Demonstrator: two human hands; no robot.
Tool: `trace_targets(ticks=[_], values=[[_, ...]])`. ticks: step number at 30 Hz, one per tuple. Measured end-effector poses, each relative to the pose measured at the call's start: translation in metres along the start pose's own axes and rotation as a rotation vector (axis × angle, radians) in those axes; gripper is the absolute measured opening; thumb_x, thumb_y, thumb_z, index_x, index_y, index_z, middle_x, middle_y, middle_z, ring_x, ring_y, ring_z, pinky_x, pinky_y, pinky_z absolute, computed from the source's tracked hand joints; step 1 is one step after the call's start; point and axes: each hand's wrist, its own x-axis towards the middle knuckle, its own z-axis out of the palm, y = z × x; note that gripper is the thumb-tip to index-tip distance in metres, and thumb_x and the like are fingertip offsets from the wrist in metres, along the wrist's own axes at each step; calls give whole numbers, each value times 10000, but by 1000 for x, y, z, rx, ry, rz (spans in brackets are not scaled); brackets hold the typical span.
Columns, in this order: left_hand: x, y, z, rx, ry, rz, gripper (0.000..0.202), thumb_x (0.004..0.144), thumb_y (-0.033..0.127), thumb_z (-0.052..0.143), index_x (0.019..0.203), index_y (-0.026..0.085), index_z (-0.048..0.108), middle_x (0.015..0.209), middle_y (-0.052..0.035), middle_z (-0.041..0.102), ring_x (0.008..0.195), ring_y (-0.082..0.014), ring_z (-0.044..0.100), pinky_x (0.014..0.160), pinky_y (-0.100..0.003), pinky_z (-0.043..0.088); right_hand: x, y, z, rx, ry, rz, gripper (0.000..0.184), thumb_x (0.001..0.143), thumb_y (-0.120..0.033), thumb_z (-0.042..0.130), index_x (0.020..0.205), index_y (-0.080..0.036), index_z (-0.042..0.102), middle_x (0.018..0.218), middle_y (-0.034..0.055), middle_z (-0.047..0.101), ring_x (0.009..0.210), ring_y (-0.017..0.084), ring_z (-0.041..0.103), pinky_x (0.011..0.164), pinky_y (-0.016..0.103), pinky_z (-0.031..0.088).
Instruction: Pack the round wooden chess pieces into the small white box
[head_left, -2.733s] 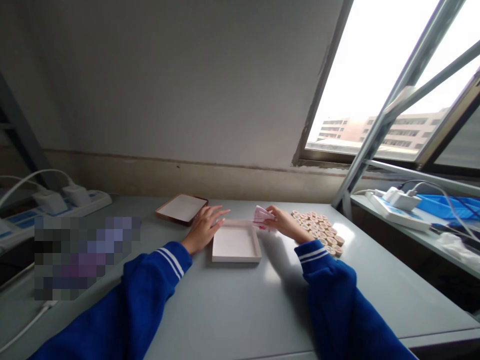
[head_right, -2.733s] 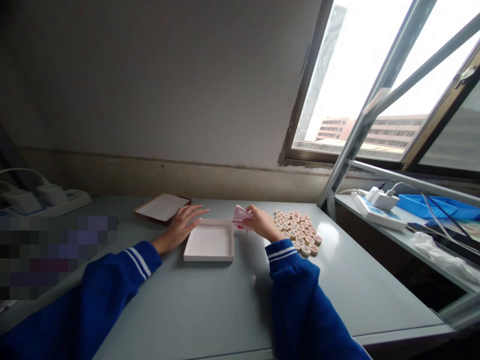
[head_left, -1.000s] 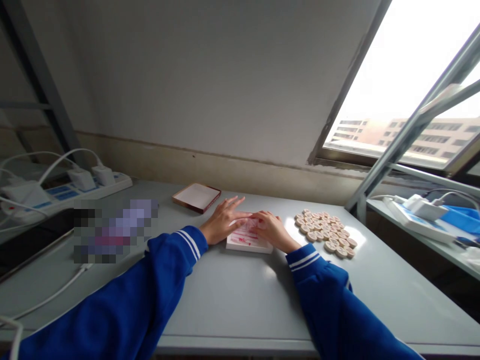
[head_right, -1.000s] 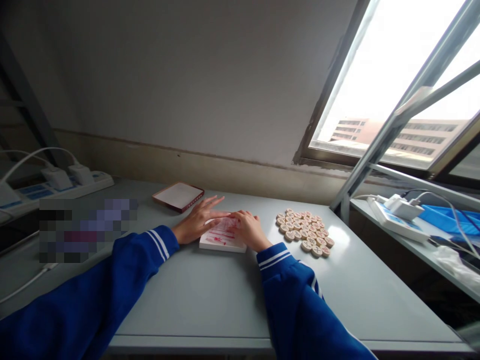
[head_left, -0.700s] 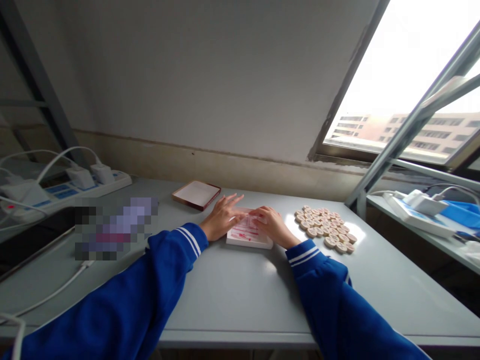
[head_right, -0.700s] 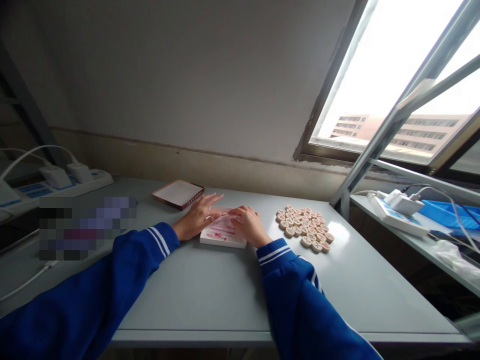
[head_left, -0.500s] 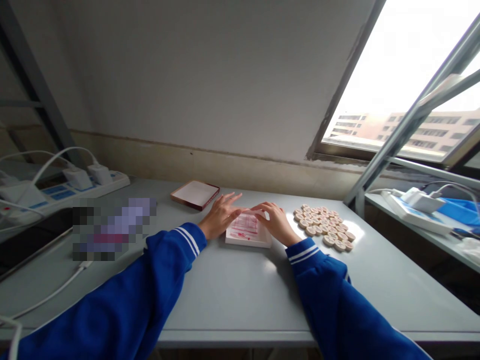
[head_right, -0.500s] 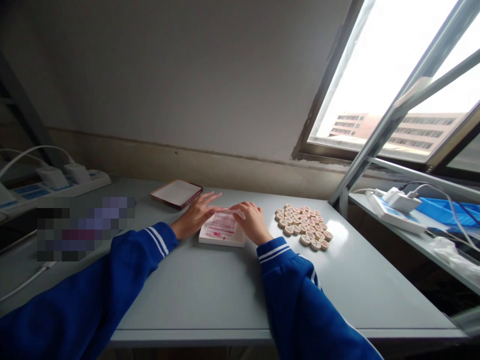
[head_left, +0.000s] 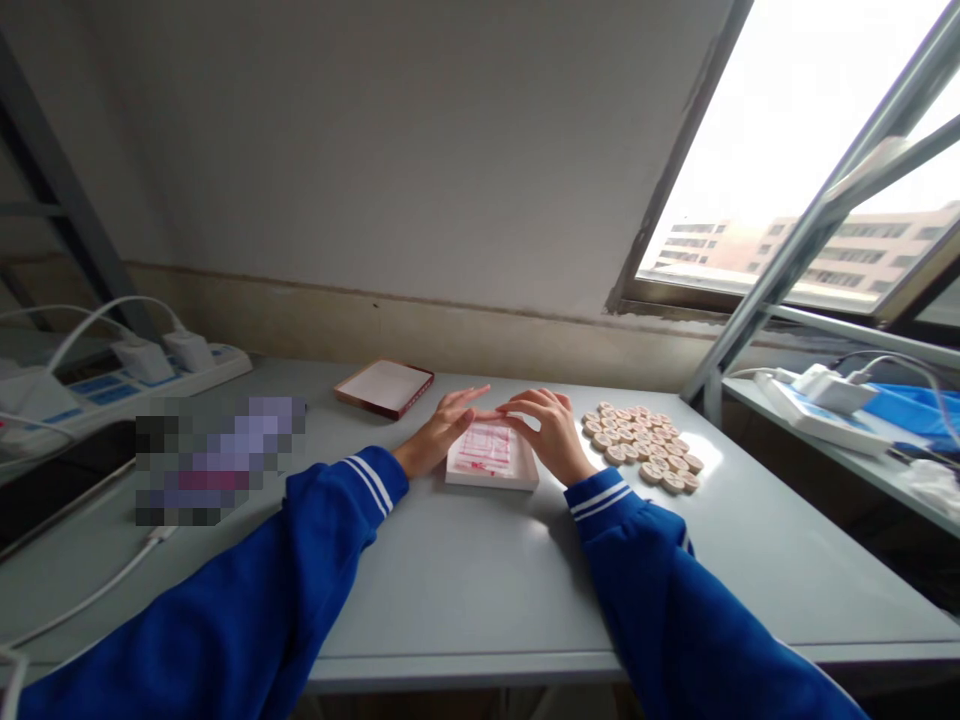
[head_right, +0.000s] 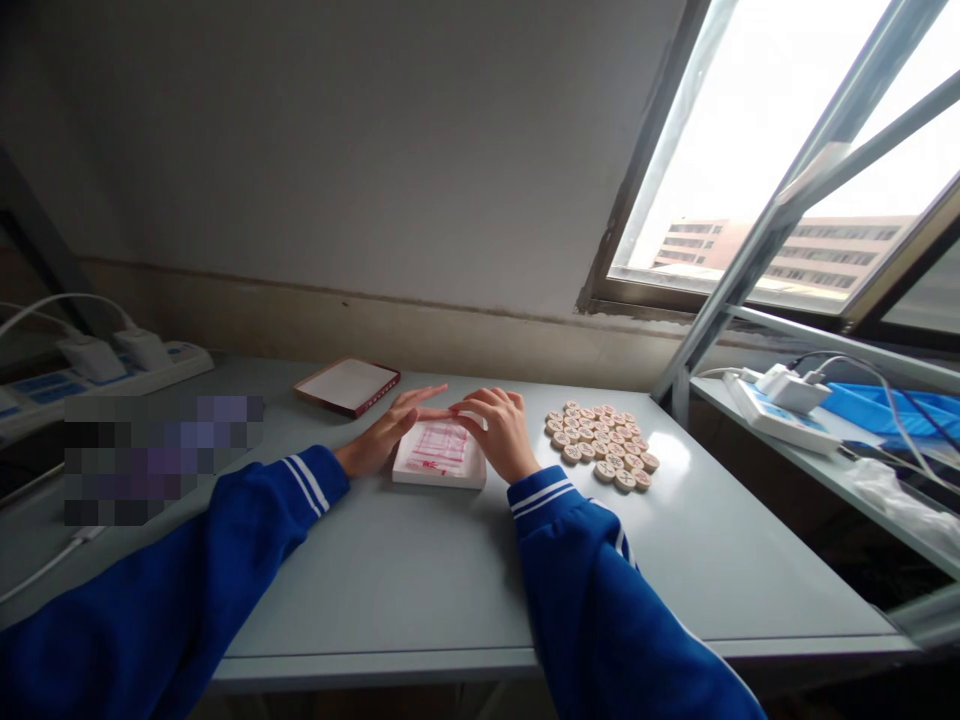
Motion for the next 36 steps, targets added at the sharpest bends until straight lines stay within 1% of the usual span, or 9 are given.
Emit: trace_targets(ticks=[6,11,14,17,21,24,29,33,36], values=[[-2,6,-2,-122,2,-83,683,817,593,90,1133,186,536,1374,-22,314,1280,-191,189,1082,-350,89,0,-3,0,66,20,-18,123,792,-302,550,863,-281,648,895,-11,602,839,136,509,785,299,303],[-4,9,-2,-249,25,-150,541,865,498,146,1279,221,358,1348,-27,362,1274,-174,232,1075,-362,148,1,-5,-2,85,41,63,101,772,-322,572,797,-265,652,882,-6,607,857,152,507,805,310,305],[-4,9,-2,-294,16,-162,502,879,458,161,1297,231,322,1327,-24,398,1275,-174,236,1067,-380,187,1,-5,-2,81,57,103,92,754,-334,592,774,-266,651,879,-9,610,857,157,509,819,321,300],[-3,8,-1,-290,6,-145,492,882,446,163,1292,236,337,1337,-11,385,1275,-178,234,1070,-386,188,1,-5,-1,82,78,134,90,739,-342,606,749,-265,652,874,-11,613,849,160,511,816,326,299],[-3,8,-2,-211,9,-117,493,880,452,163,1233,241,434,1379,21,312,1287,-182,195,1089,-374,114,0,-4,0,78,100,149,89,723,-341,623,717,-256,648,863,-12,621,837,162,514,800,326,298],[-4,11,-4,-142,-16,-94,504,883,443,142,1164,250,513,1377,38,310,1294,-178,168,1092,-363,78,-2,-4,1,75,106,160,81,720,-337,626,707,-259,644,857,-21,626,834,165,510,796,330,285],[-4,17,-6,-93,-28,-85,530,883,439,117,1129,251,548,1381,34,303,1299,-178,149,1088,-363,70,-3,-4,2,68,110,199,135,721,-376,616,674,-251,632,853,-22,630,828,168,509,790,337,267],[-4,15,-6,-66,-44,-78,518,881,449,114,1146,282,527,1382,50,299,1301,-178,140,1086,-370,62,-3,-4,2,46,80,212,157,734,-387,601,678,-242,623,860,-17,631,830,169,507,789,337,265],[-3,12,-5,-53,-38,-56,525,880,454,124,1116,268,554,1378,42,309,1295,-180,161,1085,-359,73,-3,-2,2,10,-2,158,171,753,-389,581,684,-236,613,842,-21,631,812,157,508,797,336,258]])
